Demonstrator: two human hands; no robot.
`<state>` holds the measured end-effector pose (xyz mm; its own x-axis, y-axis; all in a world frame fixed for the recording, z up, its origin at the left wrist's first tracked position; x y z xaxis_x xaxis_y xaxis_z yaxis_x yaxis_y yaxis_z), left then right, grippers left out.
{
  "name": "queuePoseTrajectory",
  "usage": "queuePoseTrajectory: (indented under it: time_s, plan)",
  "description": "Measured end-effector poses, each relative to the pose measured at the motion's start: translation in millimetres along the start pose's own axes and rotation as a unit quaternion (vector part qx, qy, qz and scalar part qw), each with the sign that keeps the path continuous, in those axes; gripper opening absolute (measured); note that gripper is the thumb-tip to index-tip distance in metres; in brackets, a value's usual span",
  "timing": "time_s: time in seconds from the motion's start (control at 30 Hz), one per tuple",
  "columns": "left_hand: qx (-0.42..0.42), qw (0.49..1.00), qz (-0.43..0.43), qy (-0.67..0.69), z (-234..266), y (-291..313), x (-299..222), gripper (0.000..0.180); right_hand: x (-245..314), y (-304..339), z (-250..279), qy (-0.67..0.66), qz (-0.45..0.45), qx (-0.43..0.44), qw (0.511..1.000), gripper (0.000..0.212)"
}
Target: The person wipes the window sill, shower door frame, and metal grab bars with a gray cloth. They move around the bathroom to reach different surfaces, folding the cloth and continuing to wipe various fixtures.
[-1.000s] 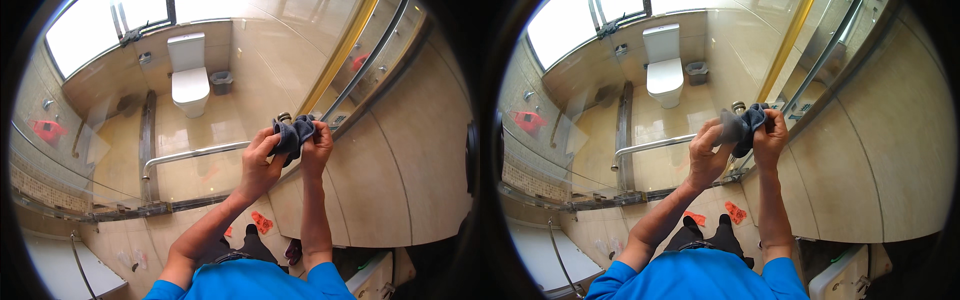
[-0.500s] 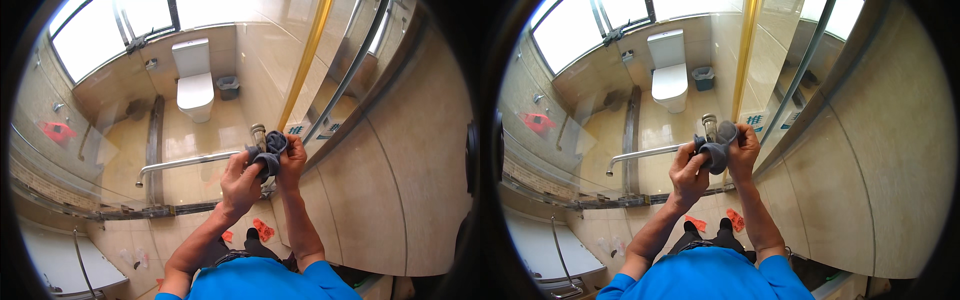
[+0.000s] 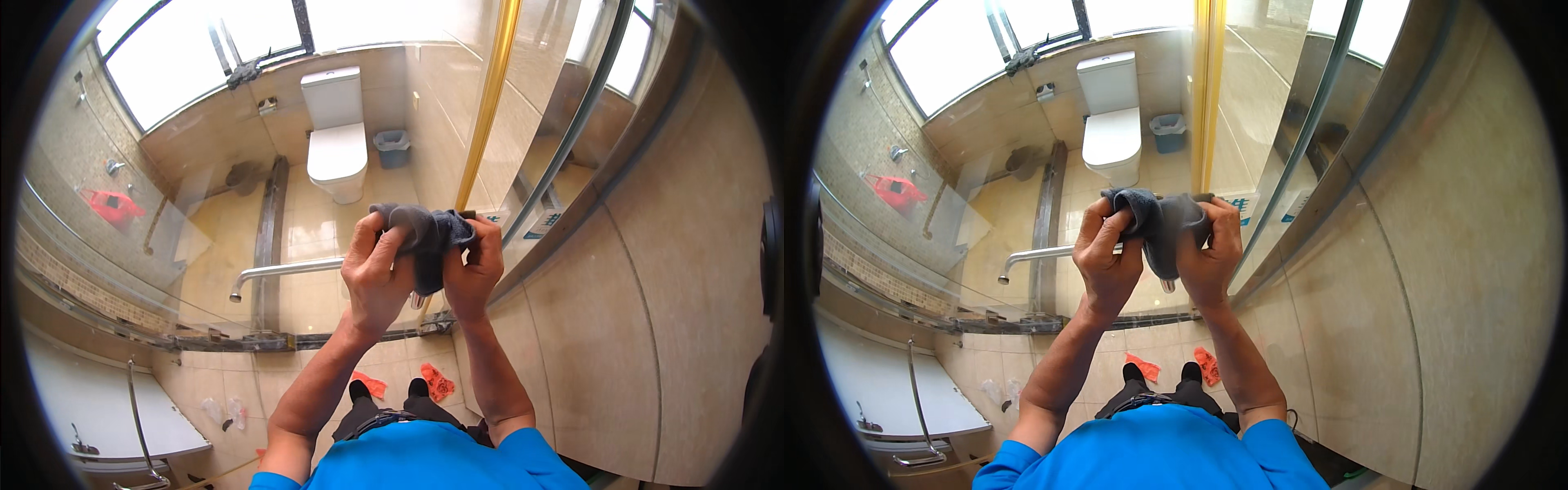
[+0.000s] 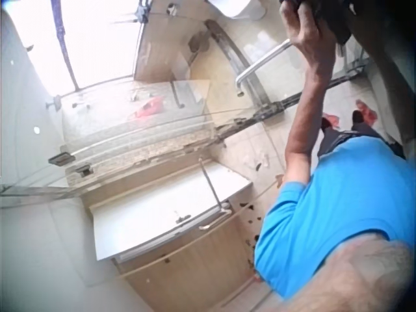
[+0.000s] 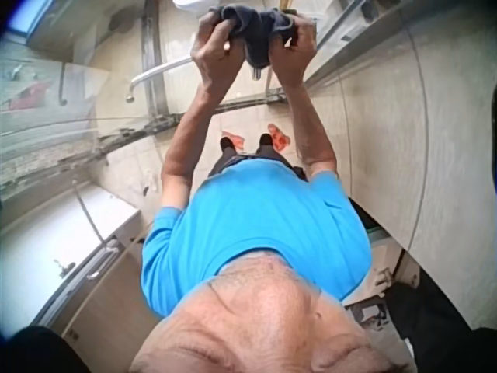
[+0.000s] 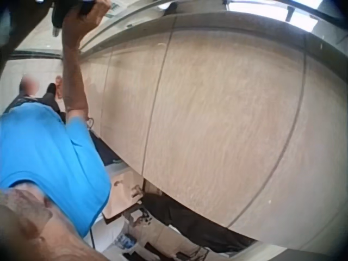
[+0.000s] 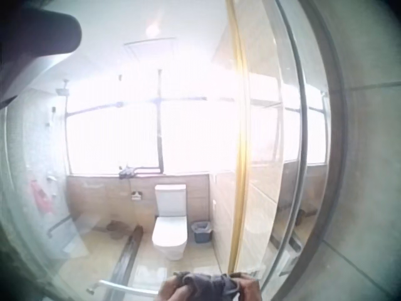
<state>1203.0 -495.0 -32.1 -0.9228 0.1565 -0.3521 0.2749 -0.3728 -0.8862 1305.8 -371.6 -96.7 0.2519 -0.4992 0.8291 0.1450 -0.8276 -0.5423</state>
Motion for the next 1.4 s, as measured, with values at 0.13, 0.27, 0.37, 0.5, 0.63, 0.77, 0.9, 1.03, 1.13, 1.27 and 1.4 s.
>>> queuePoseTrajectory:
  time_s: [0.13,0.27,0.37,0.5,0.63,0.77,0.9,1.03,1.13,1.27,1.4]
  plan:
    - [-0.054,0.994,-0.086,-0.050,14,-44,-20,0.033,78,-43,-9,0.103,0.178,-0.062,0.977,0.027]
    - [-0.014,0.995,-0.085,-0.057,11,-50,-18,0.038,103,-50,-23,0.124,0.215,-0.035,0.968,0.032]
    - [0.073,0.992,-0.082,-0.067,4,-19,-5,0.039,76,-24,-24,0.163,0.201,-0.005,0.966,0.035]
    - [0.096,0.990,-0.087,-0.048,-5,-6,0,0.038,37,-9,-8,0.161,0.166,-0.027,0.972,0.038]
    - [0.015,0.991,-0.124,-0.048,2,-34,-10,0.035,72,-40,-15,0.160,0.236,-0.054,0.957,0.035]
    - [-0.068,0.992,-0.100,-0.044,19,-54,-14,0.032,109,-66,-29,0.150,0.304,-0.069,0.938,0.036]
    - [-0.004,0.995,-0.091,-0.036,8,-41,-11,0.030,86,-53,-24,0.140,0.252,-0.074,0.955,0.032]
    - [0.091,0.991,-0.093,-0.038,-22,-16,-19,0.026,34,-20,-6,0.140,0.159,-0.075,0.975,0.029]
    - [0.099,0.985,-0.136,-0.040,-34,1,-27,0.026,-6,10,-1,0.164,0.133,-0.065,0.975,0.039]
    - [0.162,0.968,-0.181,-0.064,-43,14,-36,0.020,-44,41,-1,0.096,0.013,-0.066,0.993,0.032]
    - [0.268,0.936,-0.211,-0.082,-69,41,-53,0.028,-110,79,3,-0.209,-0.156,-0.106,0.960,0.016]
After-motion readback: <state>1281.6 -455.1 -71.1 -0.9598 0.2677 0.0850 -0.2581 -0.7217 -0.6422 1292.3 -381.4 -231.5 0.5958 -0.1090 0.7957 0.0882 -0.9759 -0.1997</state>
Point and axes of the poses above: each hand's wrist, its own y-axis away from the middle knuckle, its own z-axis out of the back of the hand, x = y × z, the point moved 7 cm from there along -y, towards the middle knuckle, and after that the axes turned 7 degrees about -z, right-handed, at the moved point
